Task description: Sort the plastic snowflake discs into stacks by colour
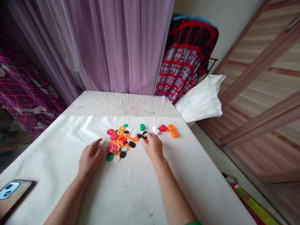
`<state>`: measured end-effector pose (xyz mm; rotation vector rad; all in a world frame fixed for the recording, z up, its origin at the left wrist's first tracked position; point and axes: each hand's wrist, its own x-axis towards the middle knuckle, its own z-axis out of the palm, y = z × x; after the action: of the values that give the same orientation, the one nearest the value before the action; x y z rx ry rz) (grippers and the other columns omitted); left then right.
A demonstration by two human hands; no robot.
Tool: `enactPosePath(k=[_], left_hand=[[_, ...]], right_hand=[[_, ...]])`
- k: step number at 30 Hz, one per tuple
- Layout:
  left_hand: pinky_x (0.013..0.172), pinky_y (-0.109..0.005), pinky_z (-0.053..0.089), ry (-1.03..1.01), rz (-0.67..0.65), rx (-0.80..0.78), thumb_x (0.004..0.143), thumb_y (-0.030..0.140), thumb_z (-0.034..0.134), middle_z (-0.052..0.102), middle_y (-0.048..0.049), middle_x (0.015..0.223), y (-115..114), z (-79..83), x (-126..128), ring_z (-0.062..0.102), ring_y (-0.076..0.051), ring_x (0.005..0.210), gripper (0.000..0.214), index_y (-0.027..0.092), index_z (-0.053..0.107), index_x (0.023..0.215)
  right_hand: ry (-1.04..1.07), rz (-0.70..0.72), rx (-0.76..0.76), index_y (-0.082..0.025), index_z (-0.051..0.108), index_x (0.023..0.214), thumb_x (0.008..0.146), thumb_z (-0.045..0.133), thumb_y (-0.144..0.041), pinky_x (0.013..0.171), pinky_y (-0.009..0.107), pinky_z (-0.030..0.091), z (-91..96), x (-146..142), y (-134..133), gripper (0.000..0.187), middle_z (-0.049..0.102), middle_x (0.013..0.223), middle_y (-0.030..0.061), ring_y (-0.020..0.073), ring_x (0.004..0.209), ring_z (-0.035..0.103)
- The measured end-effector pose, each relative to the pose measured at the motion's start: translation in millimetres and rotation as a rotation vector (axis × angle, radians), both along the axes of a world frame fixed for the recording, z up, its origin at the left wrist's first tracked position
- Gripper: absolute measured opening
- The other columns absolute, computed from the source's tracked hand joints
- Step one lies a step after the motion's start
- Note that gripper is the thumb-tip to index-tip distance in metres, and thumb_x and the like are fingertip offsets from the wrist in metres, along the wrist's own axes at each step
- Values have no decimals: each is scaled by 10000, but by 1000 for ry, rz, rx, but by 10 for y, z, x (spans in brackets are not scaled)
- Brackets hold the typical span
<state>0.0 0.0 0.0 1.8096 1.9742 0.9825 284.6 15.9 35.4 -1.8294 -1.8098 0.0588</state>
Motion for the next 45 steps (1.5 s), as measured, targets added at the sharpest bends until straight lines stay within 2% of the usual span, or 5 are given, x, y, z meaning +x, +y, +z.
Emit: enactPosePath(k=[6,16,22,29,45], left_hand=[[865,-375,506,16,13,45,868,365,451,743,-38,950,-2,14,-35,650,-206,830,401,256,666,1189],[867,-364,508,24,26,64,855,354,469,742,-25,921,7,1,-29,653,-200,799,393,263,668,1182],[892,-385,501,16,30,56,846,348,457,741,-37,929,3,16,-16,657,-213,839,403,250,669,1175],[887,-393,501,3,27,43,853,346,450,742,-49,961,-6,25,-5,655,-216,848,420,236,659,1201],[915,-389,491,-2,15,51,851,343,448,745,-53,986,-11,36,1,658,-213,849,424,230,653,1205]], right_hand=[[-49,-15,-114,-240,719,965,814,643,-213,749,272,450,59,190,353,171,726,983,25,166,825,645],[-90,44,-143,-247,718,951,849,629,-240,764,282,440,33,155,423,135,724,1013,29,183,884,640],[2,110,7,-237,710,885,892,556,-210,770,265,453,73,19,107,156,716,949,34,168,847,645],[86,279,-154,-238,682,844,828,656,-235,697,235,444,-160,-620,-398,30,714,889,0,135,727,628],[-109,306,-199,-230,649,1004,820,650,-219,806,284,471,-182,-832,-477,184,691,1022,52,210,978,634]])
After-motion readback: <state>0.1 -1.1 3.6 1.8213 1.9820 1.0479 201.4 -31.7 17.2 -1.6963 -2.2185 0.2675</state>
